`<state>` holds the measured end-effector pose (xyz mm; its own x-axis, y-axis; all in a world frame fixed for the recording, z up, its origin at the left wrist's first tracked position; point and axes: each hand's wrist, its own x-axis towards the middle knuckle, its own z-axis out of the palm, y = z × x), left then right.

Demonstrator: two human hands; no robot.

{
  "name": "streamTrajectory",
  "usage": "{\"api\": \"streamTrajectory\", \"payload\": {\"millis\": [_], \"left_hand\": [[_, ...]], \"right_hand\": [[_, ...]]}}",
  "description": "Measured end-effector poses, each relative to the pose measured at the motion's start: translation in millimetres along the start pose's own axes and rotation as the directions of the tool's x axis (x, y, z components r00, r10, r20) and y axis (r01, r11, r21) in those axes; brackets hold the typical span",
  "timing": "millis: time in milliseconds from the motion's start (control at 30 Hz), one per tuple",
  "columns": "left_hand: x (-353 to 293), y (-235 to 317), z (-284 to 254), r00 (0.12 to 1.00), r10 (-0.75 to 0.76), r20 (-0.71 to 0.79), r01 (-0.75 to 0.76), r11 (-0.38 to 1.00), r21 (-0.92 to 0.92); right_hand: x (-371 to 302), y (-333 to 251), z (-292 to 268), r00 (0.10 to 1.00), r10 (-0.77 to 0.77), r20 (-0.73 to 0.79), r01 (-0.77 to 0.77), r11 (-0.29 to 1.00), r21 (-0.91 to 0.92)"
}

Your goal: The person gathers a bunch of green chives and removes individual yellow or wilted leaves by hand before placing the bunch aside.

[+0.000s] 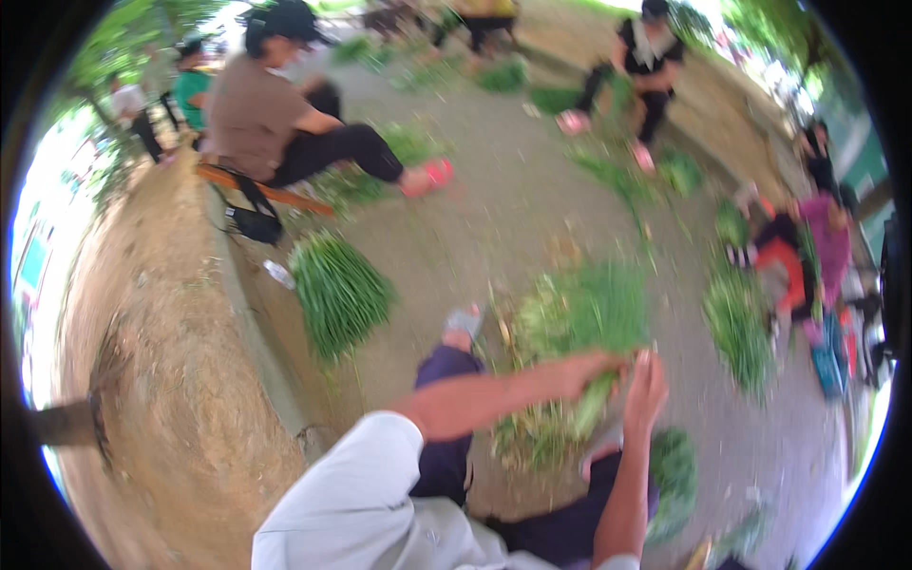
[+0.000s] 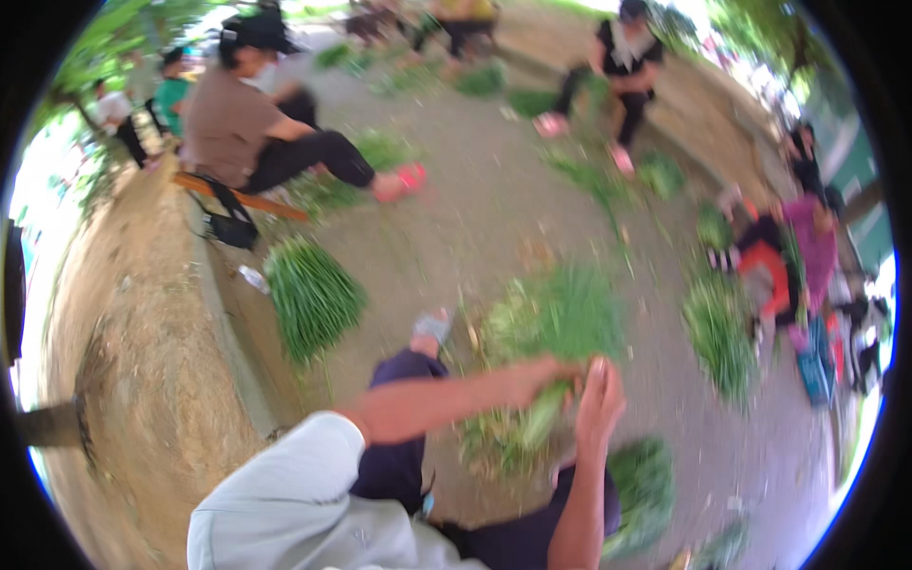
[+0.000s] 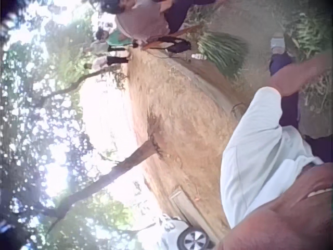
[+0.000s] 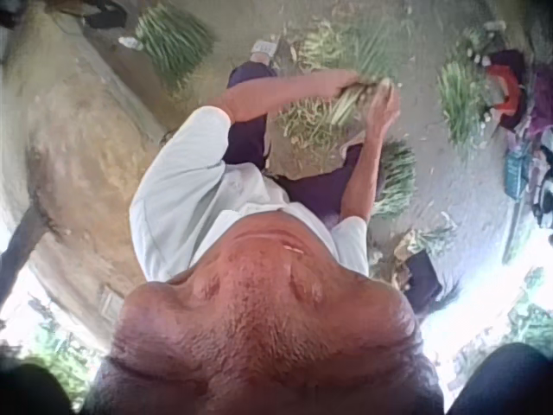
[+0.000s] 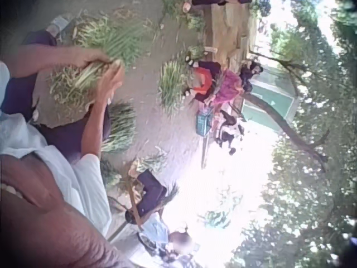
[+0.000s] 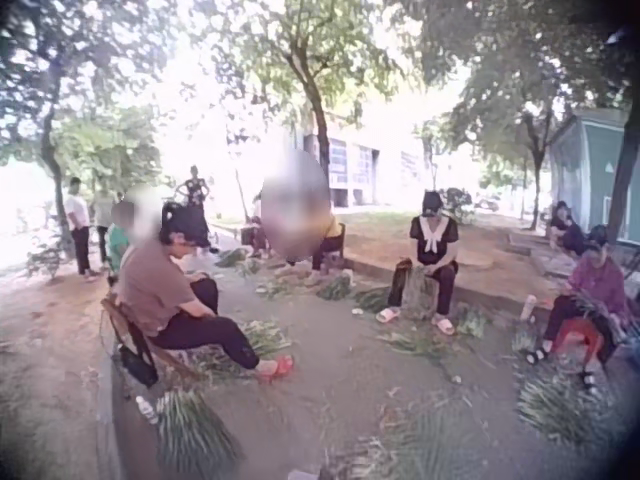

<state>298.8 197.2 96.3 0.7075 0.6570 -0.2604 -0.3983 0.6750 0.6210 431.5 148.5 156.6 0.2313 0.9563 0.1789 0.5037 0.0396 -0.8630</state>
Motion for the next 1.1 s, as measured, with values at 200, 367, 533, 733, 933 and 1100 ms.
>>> {"api": "streamTrajectory", "payload": {"millis": [200, 367, 533, 733, 933, 1100], "left_hand": [[-16, 33, 0, 0.992, 0.014, -0.126, -0.041, 0.975, -0.219], [-16, 55, -7, 0.988, 0.150, -0.028, -0.153, 0.970, -0.187], [-17, 60, -5, 0.983, 0.181, -0.033, -0.184, 0.962, -0.202], [-14, 59, -5, 0.983, 0.185, 0.019, -0.176, 0.959, -0.222], [-14, 62, -7, 0.980, 0.198, 0.027, -0.187, 0.956, -0.227], [-18, 62, -6, 0.979, 0.204, 0.028, -0.193, 0.956, -0.223]], "right_hand": [[-3, 16, -23, 0.959, 0.284, 0.009, -0.276, 0.921, 0.275], [-2, -2, -19, 0.935, 0.204, 0.289, -0.303, 0.884, 0.355], [1, -10, -19, 0.880, 0.229, 0.416, -0.364, 0.889, 0.280], [5, -10, -19, 0.894, 0.238, 0.380, -0.337, 0.915, 0.221], [10, -6, -15, 0.913, 0.145, 0.382, -0.238, 0.949, 0.208], [7, -10, -9, 0.919, 0.147, 0.367, -0.234, 0.950, 0.205]]}}
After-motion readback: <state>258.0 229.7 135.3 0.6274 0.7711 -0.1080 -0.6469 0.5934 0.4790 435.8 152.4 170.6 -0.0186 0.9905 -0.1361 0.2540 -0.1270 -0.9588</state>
